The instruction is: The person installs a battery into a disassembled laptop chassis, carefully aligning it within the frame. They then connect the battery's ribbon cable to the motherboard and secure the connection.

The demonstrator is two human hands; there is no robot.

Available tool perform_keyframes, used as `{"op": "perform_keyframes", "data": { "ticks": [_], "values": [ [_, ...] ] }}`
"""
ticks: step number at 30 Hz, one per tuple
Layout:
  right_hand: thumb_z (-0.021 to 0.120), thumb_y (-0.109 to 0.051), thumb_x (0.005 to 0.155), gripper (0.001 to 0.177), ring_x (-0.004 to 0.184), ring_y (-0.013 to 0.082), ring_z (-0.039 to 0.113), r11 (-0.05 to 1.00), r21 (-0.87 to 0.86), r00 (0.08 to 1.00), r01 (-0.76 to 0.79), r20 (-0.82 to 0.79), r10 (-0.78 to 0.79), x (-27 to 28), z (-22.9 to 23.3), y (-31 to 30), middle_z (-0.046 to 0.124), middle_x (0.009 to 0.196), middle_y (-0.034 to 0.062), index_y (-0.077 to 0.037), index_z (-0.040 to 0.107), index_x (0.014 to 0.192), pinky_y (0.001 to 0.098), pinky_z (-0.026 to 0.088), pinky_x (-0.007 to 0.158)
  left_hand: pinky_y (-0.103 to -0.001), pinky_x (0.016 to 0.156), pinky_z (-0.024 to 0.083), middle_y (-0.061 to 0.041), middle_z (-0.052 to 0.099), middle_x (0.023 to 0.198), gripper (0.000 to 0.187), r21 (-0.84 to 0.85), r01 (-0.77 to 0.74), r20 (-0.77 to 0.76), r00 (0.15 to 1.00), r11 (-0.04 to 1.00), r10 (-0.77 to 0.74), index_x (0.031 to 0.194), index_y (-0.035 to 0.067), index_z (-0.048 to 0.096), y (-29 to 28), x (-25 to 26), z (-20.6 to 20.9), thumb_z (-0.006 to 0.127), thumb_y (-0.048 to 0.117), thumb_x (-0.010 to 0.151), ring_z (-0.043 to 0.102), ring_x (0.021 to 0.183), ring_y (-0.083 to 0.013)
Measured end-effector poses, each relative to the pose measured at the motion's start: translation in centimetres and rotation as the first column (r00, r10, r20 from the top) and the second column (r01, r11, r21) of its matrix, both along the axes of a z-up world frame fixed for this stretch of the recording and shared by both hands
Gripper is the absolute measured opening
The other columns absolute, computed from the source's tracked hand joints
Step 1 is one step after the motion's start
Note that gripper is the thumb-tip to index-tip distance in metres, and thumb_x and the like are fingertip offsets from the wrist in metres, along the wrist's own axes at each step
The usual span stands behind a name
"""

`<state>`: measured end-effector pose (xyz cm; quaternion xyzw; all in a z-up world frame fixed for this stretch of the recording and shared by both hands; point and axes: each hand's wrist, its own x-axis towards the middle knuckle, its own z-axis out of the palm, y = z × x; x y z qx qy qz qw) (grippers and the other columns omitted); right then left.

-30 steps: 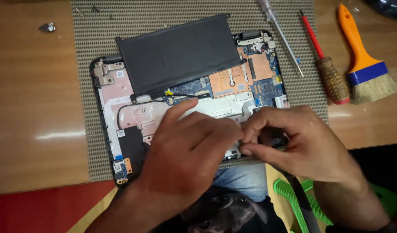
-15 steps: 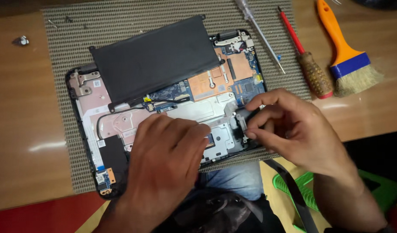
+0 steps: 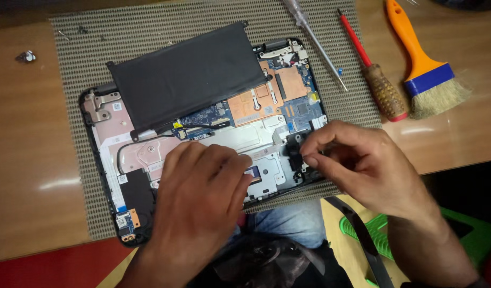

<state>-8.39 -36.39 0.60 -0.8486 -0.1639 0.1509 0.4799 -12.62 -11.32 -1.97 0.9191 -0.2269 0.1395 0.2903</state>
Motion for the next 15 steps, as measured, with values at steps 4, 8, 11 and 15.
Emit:
{"op": "perform_keyframes", "data": {
  "ticks": [4, 8, 11, 15],
  "values": [
    [0.072, -0.010, 0.092, 0.009, 0.046, 0.0009, 0.039, 0.998, -0.065, 1.000, 0.004, 0.028, -0.003, -0.1, -0.1, 0.1, 0.067, 0.071, -0.0060, -0.011, 0.077, 0.100, 0.0191, 0.028, 0.040, -0.047, 0.084, 0.043, -0.005, 0.062, 0.093, 0.008, 0.018, -0.004, 0.007, 1.000, 1.000, 0.004, 0.098, 0.010, 0.066, 0.0, 0.1, -0.5, 0.071, 0.015, 0.094, 0.054, 0.081, -0.0296],
    [0.077, -0.012, 0.089, 0.010, 0.044, -0.0005, 0.036, 0.998, -0.062, 1.000, 0.007, 0.002, -0.007, -0.1, -0.2, 0.2, 0.063, 0.064, -0.0083, -0.012, 0.078, 0.099, 0.0190, 0.026, 0.038, -0.054, 0.092, 0.044, -0.008, 0.060, 0.100, 0.018, 0.049, 0.029, 0.100, 0.994, 0.998, -0.034, 0.104, 0.014, 0.071, -0.7, 0.5, -1.3, 0.072, 0.009, 0.087, 0.055, 0.086, -0.0338],
    [0.079, -0.012, 0.087, 0.010, 0.045, -0.0001, 0.040, 0.996, -0.087, 1.000, -0.018, 0.019, 0.020, -0.1, 0.1, 0.5, 0.063, 0.062, -0.0080, -0.013, 0.078, 0.097, 0.0185, 0.030, 0.039, -0.059, 0.102, 0.041, -0.011, 0.059, 0.115, 0.017, 0.079, 0.076, 0.107, 0.991, 0.994, -0.085, 0.106, 0.014, 0.070, -0.8, 0.6, -1.1, 0.065, 0.009, 0.090, 0.055, 0.096, -0.0343],
    [0.081, -0.013, 0.084, 0.013, 0.049, 0.0002, 0.055, 0.986, -0.164, 0.999, -0.035, 0.012, 0.037, 0.1, 0.1, 0.6, 0.078, 0.077, -0.0072, -0.014, 0.078, 0.096, 0.0167, 0.045, 0.043, -0.060, 0.100, 0.042, -0.010, 0.065, 0.118, 0.020, 0.063, 0.076, 0.141, 0.986, 0.995, -0.085, 0.110, 0.008, 0.071, -0.8, 0.6, -0.9, 0.063, 0.003, 0.093, 0.058, 0.097, -0.0334]
  ]
}}
